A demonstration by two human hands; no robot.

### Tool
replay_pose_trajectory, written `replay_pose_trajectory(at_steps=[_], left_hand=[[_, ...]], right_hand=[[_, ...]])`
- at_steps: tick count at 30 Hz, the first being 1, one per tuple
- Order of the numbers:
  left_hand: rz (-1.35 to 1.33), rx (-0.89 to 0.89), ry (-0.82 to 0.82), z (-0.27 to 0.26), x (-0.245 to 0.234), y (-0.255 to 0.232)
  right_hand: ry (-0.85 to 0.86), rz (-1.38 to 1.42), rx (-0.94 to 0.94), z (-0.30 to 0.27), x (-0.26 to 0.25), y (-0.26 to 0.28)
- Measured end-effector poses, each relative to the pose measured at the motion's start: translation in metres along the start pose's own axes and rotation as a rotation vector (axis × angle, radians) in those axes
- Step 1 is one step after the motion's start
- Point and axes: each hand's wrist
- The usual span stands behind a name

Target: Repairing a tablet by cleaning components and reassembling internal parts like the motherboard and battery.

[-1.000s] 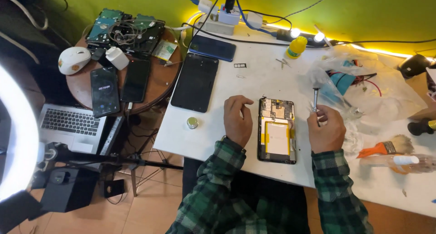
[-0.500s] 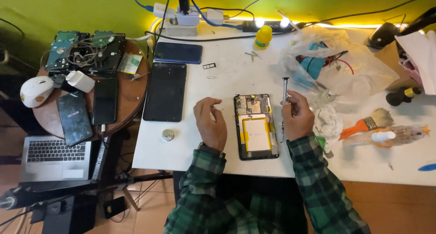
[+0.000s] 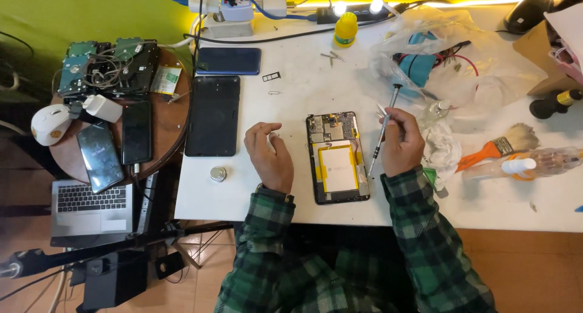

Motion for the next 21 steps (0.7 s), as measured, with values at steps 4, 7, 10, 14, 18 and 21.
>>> replay_pose_trajectory(at_steps=[4,7,10,14,18,21], left_hand=[[0.070,0.028,0.001,0.000,0.002,0.007],[0.045,0.043,0.023,-0.001,0.001,0.003],[0.021,0.048,0.043,0.000,0.001,0.001],[-0.041,0.057,0.129,-0.001,0.000,-0.006],[-0.078,0.122,0.335,-0.003,-0.003,-0.009],[-0.135,0.122,0.455,-0.007,-0.001,-0.014]], right_hand=[[-0.010,0.075,0.018,0.000,0.002,0.002],[-0.011,0.083,0.012,-0.002,0.001,0.000],[0.003,0.072,-0.011,-0.003,0.000,-0.004],[0.037,0.044,-0.054,-0.003,0.000,-0.002],[0.061,-0.056,-0.129,-0.004,0.003,-0.007],[0.093,-0.144,-0.274,0.001,0.006,-0.007]])
Point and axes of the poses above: each hand's wrist, its own z-axis towards the middle knuckle, its own x-axis out of the palm, y = z × x, and after that the axes turned 15 degrees about -x, right-handed
